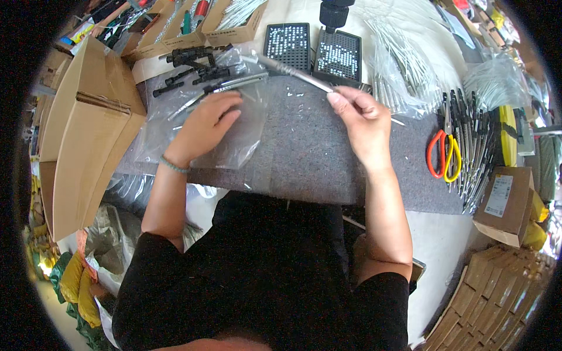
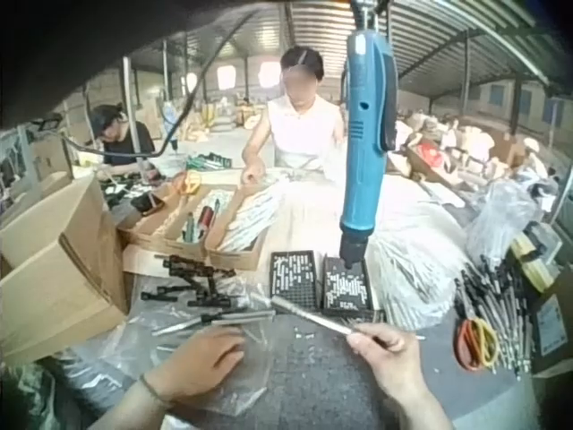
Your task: The person is assembling small metal tubes and pins using an electric screwdriver at a workstation.
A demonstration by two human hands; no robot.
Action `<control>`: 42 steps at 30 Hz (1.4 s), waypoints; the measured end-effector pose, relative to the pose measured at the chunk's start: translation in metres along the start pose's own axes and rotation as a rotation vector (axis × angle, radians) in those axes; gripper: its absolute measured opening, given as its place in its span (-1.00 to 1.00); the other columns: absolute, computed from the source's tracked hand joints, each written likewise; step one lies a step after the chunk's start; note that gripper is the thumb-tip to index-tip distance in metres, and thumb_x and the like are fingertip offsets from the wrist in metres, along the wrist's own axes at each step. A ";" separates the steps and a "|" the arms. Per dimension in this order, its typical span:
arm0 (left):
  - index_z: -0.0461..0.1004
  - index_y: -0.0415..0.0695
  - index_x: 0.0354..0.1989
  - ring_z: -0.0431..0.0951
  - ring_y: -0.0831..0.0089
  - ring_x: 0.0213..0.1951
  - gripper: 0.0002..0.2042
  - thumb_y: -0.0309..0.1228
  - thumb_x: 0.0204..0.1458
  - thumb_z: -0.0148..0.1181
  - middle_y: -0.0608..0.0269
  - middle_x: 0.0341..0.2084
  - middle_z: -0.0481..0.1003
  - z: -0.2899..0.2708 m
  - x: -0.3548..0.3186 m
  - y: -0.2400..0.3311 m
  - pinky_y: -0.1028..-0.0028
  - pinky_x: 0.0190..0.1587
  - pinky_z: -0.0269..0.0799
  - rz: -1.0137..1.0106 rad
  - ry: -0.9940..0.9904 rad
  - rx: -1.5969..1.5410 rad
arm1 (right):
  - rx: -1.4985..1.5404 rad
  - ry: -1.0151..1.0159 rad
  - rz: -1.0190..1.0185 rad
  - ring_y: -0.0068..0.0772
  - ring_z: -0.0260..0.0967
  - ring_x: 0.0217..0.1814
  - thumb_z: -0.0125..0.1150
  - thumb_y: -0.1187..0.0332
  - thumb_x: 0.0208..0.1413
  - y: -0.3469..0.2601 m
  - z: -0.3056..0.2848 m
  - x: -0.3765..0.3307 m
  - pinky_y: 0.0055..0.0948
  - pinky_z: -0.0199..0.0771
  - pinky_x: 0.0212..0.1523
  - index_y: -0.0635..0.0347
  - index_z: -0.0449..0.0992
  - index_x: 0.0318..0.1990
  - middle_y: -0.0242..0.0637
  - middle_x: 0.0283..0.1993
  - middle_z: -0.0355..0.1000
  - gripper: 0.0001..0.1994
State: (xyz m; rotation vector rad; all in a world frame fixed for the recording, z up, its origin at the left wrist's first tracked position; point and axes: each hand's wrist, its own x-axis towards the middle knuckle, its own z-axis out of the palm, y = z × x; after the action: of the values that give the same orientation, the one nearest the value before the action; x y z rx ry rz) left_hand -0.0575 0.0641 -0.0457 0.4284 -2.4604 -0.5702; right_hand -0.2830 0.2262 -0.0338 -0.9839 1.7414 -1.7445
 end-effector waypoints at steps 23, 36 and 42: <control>0.40 -0.22 -0.43 0.41 0.14 -0.31 -0.87 -0.53 -0.18 0.19 0.13 -0.46 0.39 0.070 0.051 0.012 0.28 -0.25 0.34 0.190 -0.309 -0.277 | -1.174 -0.178 -0.502 -0.15 0.45 -0.39 0.09 0.46 -0.07 0.011 0.012 0.031 -0.26 0.44 -0.38 0.20 0.47 -0.40 -0.16 -0.44 0.42 -0.93; 0.46 -0.08 -0.25 0.39 0.27 -0.28 -0.82 -0.49 -0.08 0.14 0.22 -0.42 0.33 0.073 0.048 0.013 0.33 -0.21 0.36 0.272 -0.300 -0.144 | -1.586 -0.492 -0.494 -0.25 0.49 -0.30 0.07 0.46 -0.08 0.003 0.036 0.052 -0.38 0.52 -0.34 0.18 0.37 -0.30 -0.18 -0.33 0.41 -0.86; 0.39 -0.11 -0.24 0.42 0.26 -0.30 -0.79 -0.49 -0.09 0.15 0.22 -0.42 0.37 0.077 0.046 0.012 0.32 -0.25 0.35 0.227 -0.207 -0.208 | -1.370 -0.400 -0.430 -0.25 0.47 -0.28 0.11 0.40 -0.03 -0.010 0.014 0.034 -0.38 0.47 -0.32 0.24 0.43 -0.29 -0.18 -0.35 0.42 -0.85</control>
State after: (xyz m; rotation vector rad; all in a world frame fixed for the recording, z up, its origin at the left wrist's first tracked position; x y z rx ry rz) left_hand -0.1418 0.0779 -0.0765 0.0055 -2.5630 -0.7961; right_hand -0.2921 0.1924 -0.0196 -2.1358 2.4479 -0.1740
